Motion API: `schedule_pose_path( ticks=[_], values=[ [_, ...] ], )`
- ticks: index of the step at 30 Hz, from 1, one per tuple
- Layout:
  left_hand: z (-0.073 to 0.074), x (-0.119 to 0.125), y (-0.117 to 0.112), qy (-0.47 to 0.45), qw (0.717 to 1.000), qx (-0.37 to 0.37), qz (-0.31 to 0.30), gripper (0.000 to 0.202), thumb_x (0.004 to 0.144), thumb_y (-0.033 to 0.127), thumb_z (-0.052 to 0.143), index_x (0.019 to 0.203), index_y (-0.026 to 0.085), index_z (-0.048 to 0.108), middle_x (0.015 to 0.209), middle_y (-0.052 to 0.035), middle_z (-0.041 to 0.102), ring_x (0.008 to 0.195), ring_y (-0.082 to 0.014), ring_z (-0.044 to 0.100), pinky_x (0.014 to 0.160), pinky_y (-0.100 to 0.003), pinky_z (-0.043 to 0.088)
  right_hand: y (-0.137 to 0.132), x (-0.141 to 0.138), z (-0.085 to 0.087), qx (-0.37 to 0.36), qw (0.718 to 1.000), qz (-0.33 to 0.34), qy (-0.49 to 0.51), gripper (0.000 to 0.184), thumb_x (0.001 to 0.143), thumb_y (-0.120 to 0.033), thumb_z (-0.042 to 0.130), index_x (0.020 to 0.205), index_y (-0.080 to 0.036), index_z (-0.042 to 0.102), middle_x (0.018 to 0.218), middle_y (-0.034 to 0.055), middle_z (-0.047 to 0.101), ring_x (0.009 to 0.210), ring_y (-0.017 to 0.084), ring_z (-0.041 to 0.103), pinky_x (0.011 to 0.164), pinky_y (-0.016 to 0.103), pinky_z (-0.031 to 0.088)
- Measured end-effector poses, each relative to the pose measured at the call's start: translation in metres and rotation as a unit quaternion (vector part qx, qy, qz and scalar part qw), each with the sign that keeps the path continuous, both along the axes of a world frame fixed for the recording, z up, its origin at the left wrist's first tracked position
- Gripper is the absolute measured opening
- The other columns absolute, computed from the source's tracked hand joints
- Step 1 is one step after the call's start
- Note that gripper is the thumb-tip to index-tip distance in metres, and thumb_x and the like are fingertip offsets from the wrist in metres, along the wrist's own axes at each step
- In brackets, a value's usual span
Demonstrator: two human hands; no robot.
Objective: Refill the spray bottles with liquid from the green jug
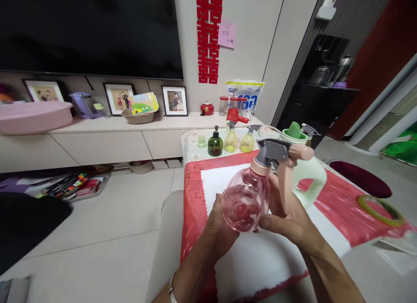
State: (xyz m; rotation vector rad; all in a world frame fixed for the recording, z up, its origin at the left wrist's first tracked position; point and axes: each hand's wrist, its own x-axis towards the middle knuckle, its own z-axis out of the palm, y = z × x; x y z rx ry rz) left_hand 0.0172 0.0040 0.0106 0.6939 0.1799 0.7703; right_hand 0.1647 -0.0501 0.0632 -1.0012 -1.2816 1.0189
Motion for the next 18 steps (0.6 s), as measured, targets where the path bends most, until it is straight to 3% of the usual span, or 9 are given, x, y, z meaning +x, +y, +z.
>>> schedule_pose_path(
  ticks=[2, 6, 10, 14, 18],
  values=[
    [0.003, 0.001, -0.001, -0.006, 1.0, -0.013, -0.014, 0.084, 0.078, 0.086, 0.052, 0.123, 0.017, 0.07, 0.116, -0.0168, 0.075, 0.108, -0.036, 0.07, 0.088, -0.046, 0.056, -0.002, 0.0, 0.003, -0.004, 1.0, 0.004, -0.013, 0.096, 0.066, -0.029, 0.091, 0.15, -0.036, 0.044, 0.149, 0.0057, 0.05, 0.137, 0.033, 0.049, 0.111, 0.048, 0.048],
    [0.005, 0.003, -0.005, 0.005, 0.998, -0.049, -0.041, 0.082, 0.073, 0.083, 0.062, 0.124, 0.02, 0.071, 0.121, -0.0147, 0.074, 0.119, -0.0376, 0.065, 0.099, -0.048, 0.053, -0.009, 0.0, 0.001, -0.047, 0.997, -0.003, -0.053, 0.111, 0.059, -0.018, 0.092, 0.153, -0.038, 0.037, 0.133, 0.0059, 0.062, 0.112, 0.032, 0.066, 0.083, 0.044, 0.062],
    [-0.001, 0.005, -0.009, 0.041, 0.993, -0.078, -0.074, 0.076, 0.071, 0.084, 0.064, 0.114, 0.022, 0.075, 0.11, -0.0136, 0.077, 0.118, -0.0382, 0.066, 0.098, -0.05, 0.053, -0.017, 0.001, -0.008, -0.046, 0.995, -0.035, -0.08, 0.098, 0.06, -0.018, 0.089, 0.147, -0.036, 0.046, 0.12, 0.0056, 0.067, 0.109, 0.033, 0.066, 0.085, 0.049, 0.062],
    [-0.009, 0.012, -0.008, 0.071, 0.992, -0.061, -0.082, 0.071, 0.08, 0.08, 0.058, 0.118, 0.022, 0.072, 0.113, -0.0145, 0.074, 0.113, -0.0359, 0.068, 0.092, -0.048, 0.055, -0.033, 0.008, -0.009, -0.011, 0.994, -0.078, -0.076, 0.088, 0.059, -0.017, 0.087, 0.138, -0.036, 0.055, 0.112, 0.0057, 0.068, 0.107, 0.034, 0.067, 0.085, 0.05, 0.062],
    [-0.012, 0.015, 0.006, 0.143, 0.989, -0.023, -0.041, 0.056, 0.084, 0.067, 0.066, 0.114, 0.02, 0.068, 0.114, -0.014, 0.071, 0.088, -0.0273, 0.072, 0.071, -0.04, 0.056, -0.063, 0.029, 0.001, 0.003, 0.988, -0.15, -0.034, 0.088, 0.06, -0.024, 0.089, 0.139, -0.032, 0.053, 0.117, 0.0099, 0.069, 0.1, 0.033, 0.07, 0.08, 0.044, 0.064]
  ],
)
